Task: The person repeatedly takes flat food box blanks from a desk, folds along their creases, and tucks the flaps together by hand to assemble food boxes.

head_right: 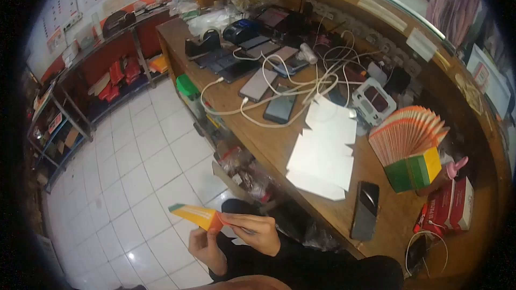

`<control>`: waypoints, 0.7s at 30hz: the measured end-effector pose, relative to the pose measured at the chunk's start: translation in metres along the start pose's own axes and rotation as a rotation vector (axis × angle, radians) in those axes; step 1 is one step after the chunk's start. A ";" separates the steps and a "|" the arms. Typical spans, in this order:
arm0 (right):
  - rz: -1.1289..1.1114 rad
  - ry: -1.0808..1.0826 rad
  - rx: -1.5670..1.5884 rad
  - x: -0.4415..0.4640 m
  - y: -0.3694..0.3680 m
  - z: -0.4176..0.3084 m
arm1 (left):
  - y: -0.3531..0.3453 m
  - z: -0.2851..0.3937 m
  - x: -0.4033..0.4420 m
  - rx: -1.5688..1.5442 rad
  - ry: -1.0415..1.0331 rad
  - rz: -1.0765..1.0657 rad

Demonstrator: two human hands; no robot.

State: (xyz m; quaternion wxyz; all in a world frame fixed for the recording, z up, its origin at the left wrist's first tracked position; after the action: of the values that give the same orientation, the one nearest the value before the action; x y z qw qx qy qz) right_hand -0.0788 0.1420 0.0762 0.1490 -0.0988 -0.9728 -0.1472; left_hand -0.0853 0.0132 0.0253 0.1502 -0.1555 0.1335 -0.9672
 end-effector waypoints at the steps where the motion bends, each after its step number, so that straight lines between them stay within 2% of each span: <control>1: 0.001 -0.011 -0.011 0.014 -0.001 0.006 | -0.003 -0.007 0.013 -0.010 0.004 -0.010; 3: 0.053 0.033 -0.039 0.045 -0.007 0.022 | -0.009 -0.018 0.042 0.154 -0.129 -0.161; 4: 0.024 0.030 -0.057 0.061 -0.011 0.028 | -0.012 -0.028 0.054 0.174 -0.027 -0.145; 5: -0.006 0.026 -0.075 0.077 -0.015 0.033 | -0.014 -0.038 0.068 0.171 -0.025 -0.163; 7: 0.039 0.004 -0.067 0.107 -0.026 0.038 | -0.017 -0.063 0.093 0.275 0.105 -0.112; 9: 0.023 -0.226 -0.068 0.134 -0.033 0.043 | -0.025 -0.073 0.120 0.170 0.135 -0.111; 10: 0.043 -0.202 -0.054 0.147 -0.034 0.044 | -0.031 -0.071 0.133 0.179 0.146 -0.115; 14: 0.066 -0.372 0.043 0.189 -0.029 0.023 | -0.066 -0.056 0.174 0.201 0.190 -0.192; 18: 0.087 -0.332 -0.020 0.241 0.007 -0.031 | -0.109 -0.007 0.222 0.214 0.176 -0.244; 20: 0.078 -0.334 0.017 0.266 0.034 -0.059 | -0.134 0.020 0.244 0.135 0.308 -0.318; 21: 0.041 -0.353 0.046 0.276 0.045 -0.070 | -0.150 0.040 0.255 0.140 0.289 -0.323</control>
State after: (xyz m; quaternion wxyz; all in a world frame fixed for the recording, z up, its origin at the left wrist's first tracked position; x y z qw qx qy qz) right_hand -0.3079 0.2029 0.2394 -0.0191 -0.1395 -0.9847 -0.1023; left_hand -0.3403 0.0576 0.1744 -0.0167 -0.0240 0.0594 -0.9978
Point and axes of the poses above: each hand's wrist, its own x-axis towards the middle knuckle, its own y-axis out of the back of the hand, z = x × y, the point moved 3 cm from there along x, towards the middle knuckle, and after that the axes turned 5 degrees about -y, right-handed, at the moved point
